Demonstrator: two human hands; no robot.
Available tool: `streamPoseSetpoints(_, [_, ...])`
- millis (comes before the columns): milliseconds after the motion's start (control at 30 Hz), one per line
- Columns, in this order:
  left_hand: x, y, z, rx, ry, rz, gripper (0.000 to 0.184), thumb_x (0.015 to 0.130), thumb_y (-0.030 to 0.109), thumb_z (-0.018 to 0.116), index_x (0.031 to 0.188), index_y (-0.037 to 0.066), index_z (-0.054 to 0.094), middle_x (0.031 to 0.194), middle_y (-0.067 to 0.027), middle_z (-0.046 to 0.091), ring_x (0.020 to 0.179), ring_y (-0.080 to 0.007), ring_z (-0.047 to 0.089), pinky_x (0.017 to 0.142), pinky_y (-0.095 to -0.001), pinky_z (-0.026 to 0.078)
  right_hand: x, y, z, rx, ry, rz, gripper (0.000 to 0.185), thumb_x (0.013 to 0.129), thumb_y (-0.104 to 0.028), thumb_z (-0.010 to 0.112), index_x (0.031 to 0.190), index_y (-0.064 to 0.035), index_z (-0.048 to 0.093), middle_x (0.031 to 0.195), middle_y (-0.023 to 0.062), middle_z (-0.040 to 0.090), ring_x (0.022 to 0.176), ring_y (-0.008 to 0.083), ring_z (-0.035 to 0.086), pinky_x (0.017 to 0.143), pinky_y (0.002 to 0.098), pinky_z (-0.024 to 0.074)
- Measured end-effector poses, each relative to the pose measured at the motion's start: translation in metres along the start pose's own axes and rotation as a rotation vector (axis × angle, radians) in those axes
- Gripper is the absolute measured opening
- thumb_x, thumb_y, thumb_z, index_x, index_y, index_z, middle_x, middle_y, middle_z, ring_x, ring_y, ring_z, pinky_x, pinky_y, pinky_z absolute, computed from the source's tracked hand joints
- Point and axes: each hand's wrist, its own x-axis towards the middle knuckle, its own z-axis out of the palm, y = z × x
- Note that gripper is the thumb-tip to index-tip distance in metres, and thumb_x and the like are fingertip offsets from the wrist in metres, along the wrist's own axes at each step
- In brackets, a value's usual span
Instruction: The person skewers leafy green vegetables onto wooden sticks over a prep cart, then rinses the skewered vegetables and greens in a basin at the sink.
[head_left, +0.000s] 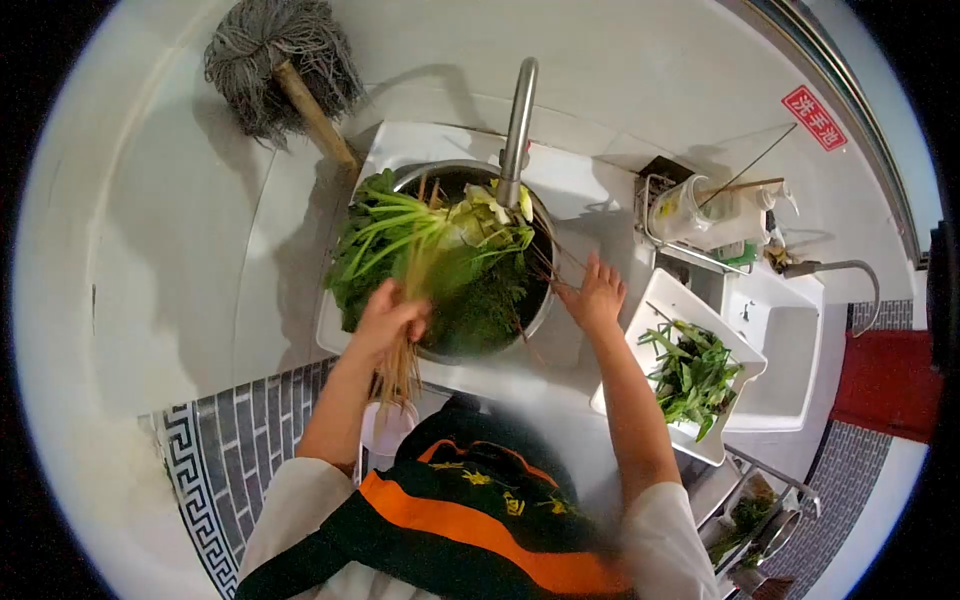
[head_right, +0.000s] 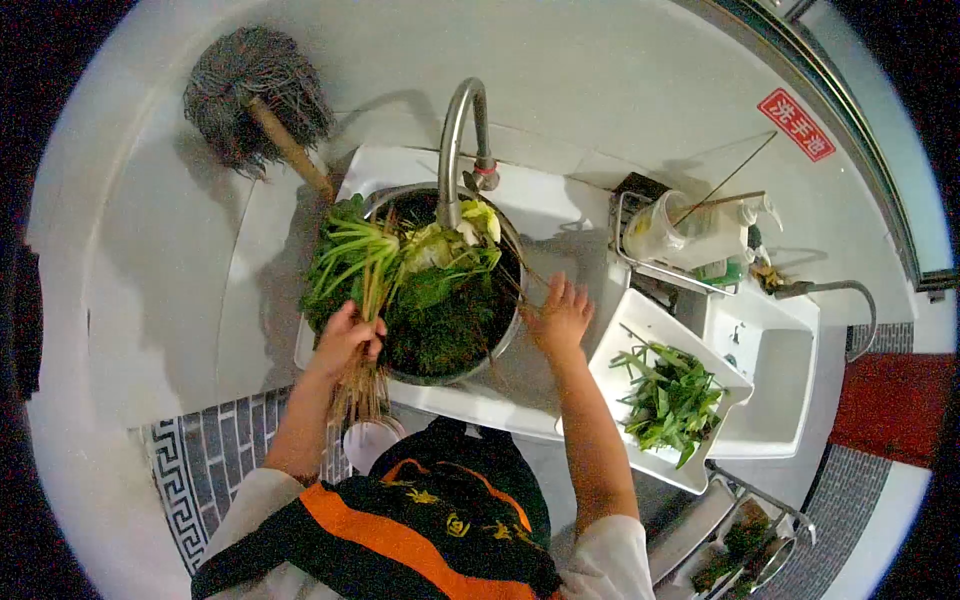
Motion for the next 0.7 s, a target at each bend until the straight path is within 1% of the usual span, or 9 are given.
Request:
streamPoseSetpoints(33, [-0.003, 0.006, -0.008, 0.008, -0.002, -0.003, 0.032, 0.075, 0.001, 0.052, 0.105, 0.0, 0.04, 0.079, -0.0096, 0.052, 0.048, -0.0129, 0.046, 0.041, -0.0255, 0.037, 0.008, 0.004, 0.003, 0.005, -0.002, 0.007, 0.069, 0.067, -0.042, 0.065, 0.118, -0.0018, 0.039, 0.11, 0.0135, 0.052, 0.107, 0.0352, 0.044, 0.088, 0.0404, 0.0366])
streamPoseSetpoints(100, [-0.009, 0.016, -0.024, -0.022, -0.069, -0.017, 0.033, 0.074, -0.001, 0.048, 0.106, 0.0, 0.039, 0.078, -0.0108, 0.052, 0.048, -0.0129, 0.046, 0.041, -0.025, 0.036, 0.019, 0.009, 0.007, 0.272, -0.56, 0.222, 0.077, 0.063, -0.052, 0.063, 0.119, -0.0038, 0.041, 0.106, 0.0159, 0.055, 0.101, 0.0357, 0.05, 0.083, 0.043, 0.0409])
streamPoseSetpoints(133, [-0.012, 0.02, -0.032, -0.02, -0.066, -0.019, 0.033, 0.074, -0.001, 0.048, 0.106, 0.0, 0.039, 0.078, -0.0108, 0.052, 0.048, -0.0129, 0.046, 0.041, -0.025, 0.036, 0.019, 0.011, 0.01, 0.275, -0.563, 0.222, 0.077, 0.063, -0.052, 0.063, 0.119, -0.0038, 0.041, 0.106, 0.0159, 0.055, 0.101, 0.0357, 0.05, 0.083, 0.043, 0.0409])
streamPoseSetpoints(200, [-0.017, 0.03, -0.044, 0.019, -0.089, 0.009, 0.034, 0.073, -0.003, 0.043, 0.107, 0.001, 0.039, 0.079, -0.0121, 0.052, 0.049, -0.0129, 0.046, 0.042, -0.0248, 0.037, 0.018, 0.009, 0.014, 0.426, -0.84, -0.071, 0.059, 0.072, -0.048, 0.057, 0.114, -0.0085, 0.047, 0.099, 0.0182, 0.057, 0.091, 0.0353, 0.055, 0.077, 0.044, 0.0442])
streamPoseSetpoints(333, [-0.029, 0.054, -0.058, 0.019, -0.08, 0.066, 0.034, 0.073, -0.003, 0.042, 0.107, 0.0, 0.038, 0.085, -0.0135, 0.052, 0.048, -0.0129, 0.046, 0.042, -0.0249, 0.036, 0.003, 0.0, 0.011, 0.308, -0.676, 0.038, 0.039, 0.078, -0.04, 0.051, 0.105, -0.0109, 0.052, 0.094, 0.0179, 0.059, 0.088, 0.035, 0.056, 0.075, 0.0427, 0.045])
streamPoseSetpoints(400, [-0.033, 0.061, -0.063, 0.015, -0.076, 0.068, 0.036, 0.071, -0.004, 0.041, 0.107, 0.0, 0.038, 0.085, -0.0139, 0.052, 0.048, -0.0127, 0.045, 0.041, -0.0249, 0.036, -0.001, 0.001, -0.003, 0.367, -0.608, -0.097, 0.032, 0.082, -0.034, 0.045, 0.099, -0.0081, 0.052, 0.09, 0.0168, 0.06, 0.084, 0.0362, 0.057, 0.073, 0.0435, 0.0451])
streamPoseSetpoints(533, [-0.043, 0.083, -0.062, 0.036, -0.077, 0.138, 0.038, 0.068, -0.006, 0.038, 0.105, 0.0, 0.038, 0.085, -0.0154, 0.052, 0.045, -0.0124, 0.044, 0.039, -0.0243, 0.037, 0.005, 0.0, -0.024, 0.634, -0.86, 0.004, 0.032, 0.083, -0.034, 0.045, 0.1, -0.0079, 0.051, 0.083, 0.0159, 0.06, 0.079, 0.0361, 0.058, 0.069, 0.0441, 0.0456])
streamPoseSetpoints(633, [-0.052, 0.102, -0.054, 0.104, -0.006, 0.189, 0.036, 0.065, -0.008, 0.035, 0.101, -0.002, 0.038, 0.082, -0.0157, 0.052, 0.044, -0.0116, 0.044, 0.038, -0.0233, 0.037, -0.002, -0.007, -0.027, 0.264, -0.762, -0.046, 0.032, 0.083, -0.031, 0.047, 0.105, -0.0089, 0.049, 0.092, 0.013, 0.058, 0.088, 0.0321, 0.055, 0.072, 0.0444, 0.044])
streamPoseSetpoints(700, [-0.055, 0.113, -0.052, 0.136, 0.01, 0.199, 0.036, 0.065, -0.008, 0.035, 0.1, -0.002, 0.038, 0.082, -0.0155, 0.051, 0.044, -0.0114, 0.044, 0.039, -0.023, 0.037, -0.013, -0.02, -0.03, 0.013, -0.162, -0.177, 0.035, 0.079, -0.026, 0.052, 0.11, -0.0105, 0.048, 0.104, 0.0091, 0.053, 0.101, 0.0283, 0.047, 0.079, 0.0449, 0.0402])
